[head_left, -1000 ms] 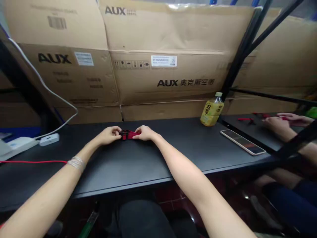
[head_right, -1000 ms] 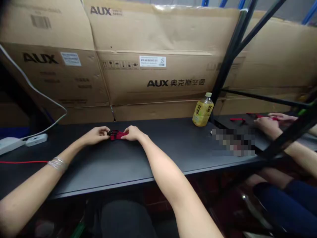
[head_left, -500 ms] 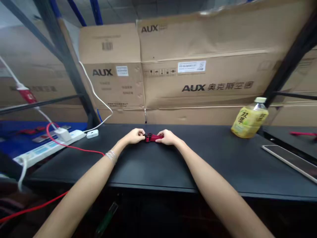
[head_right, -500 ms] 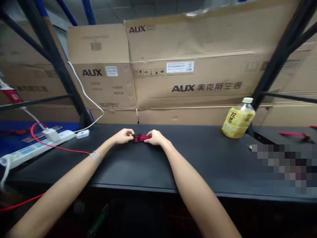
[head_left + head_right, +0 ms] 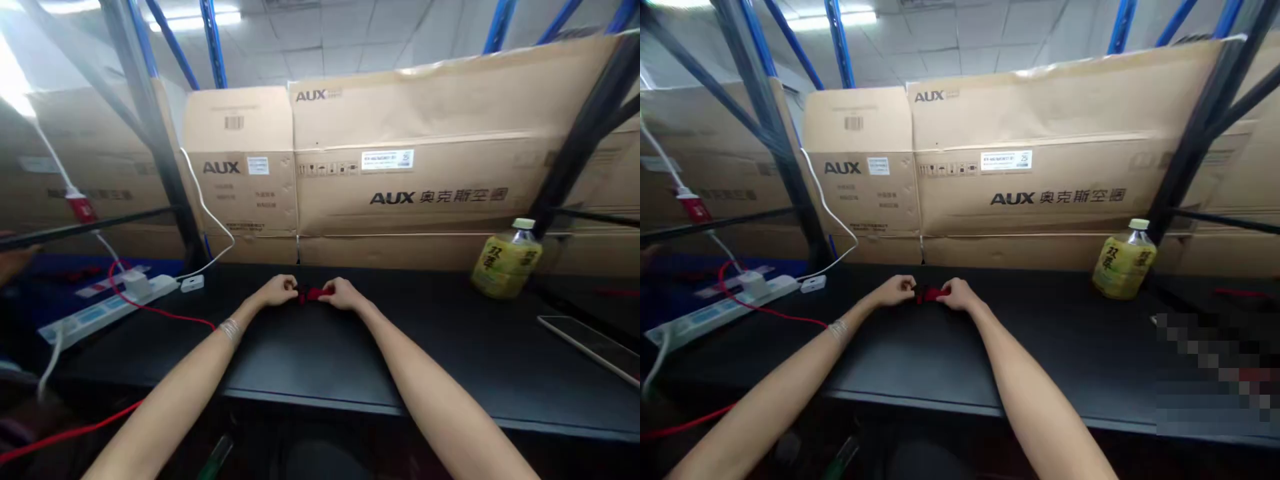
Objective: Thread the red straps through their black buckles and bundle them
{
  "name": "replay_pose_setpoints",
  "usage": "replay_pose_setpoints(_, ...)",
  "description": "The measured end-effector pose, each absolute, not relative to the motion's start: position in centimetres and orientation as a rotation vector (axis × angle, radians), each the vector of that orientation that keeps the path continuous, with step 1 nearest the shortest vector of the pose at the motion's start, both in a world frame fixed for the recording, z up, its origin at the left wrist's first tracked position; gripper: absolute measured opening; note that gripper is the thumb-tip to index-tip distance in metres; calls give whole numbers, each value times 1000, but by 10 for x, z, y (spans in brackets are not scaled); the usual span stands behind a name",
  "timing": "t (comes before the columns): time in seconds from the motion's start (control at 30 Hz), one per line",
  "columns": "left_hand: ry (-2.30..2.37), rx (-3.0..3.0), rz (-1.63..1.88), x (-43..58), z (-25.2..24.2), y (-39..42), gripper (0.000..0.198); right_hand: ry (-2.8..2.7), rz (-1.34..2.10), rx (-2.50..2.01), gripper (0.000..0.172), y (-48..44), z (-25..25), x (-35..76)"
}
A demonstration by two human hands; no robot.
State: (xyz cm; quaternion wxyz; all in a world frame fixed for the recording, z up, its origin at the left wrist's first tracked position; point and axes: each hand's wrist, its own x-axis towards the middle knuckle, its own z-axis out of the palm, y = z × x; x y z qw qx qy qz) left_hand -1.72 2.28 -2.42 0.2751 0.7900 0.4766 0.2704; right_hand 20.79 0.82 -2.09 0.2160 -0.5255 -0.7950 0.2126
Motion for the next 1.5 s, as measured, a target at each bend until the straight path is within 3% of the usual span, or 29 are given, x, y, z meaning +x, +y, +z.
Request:
replay_pose_setpoints(0.5, 1267, 1676, 566, -22, -18, 50, 14, -2122, 341, -1508, 23, 11, -30, 208)
replay_pose_setpoints(0.87, 1257, 1729, 760, -26, -29, 42, 25, -2103, 454, -1417, 23, 15, -31, 211)
replay_pose_setpoints(1.5, 1286, 1807, 709, -26, -34, 47, 17, -2130, 555, -1400, 24, 15, -28, 212)
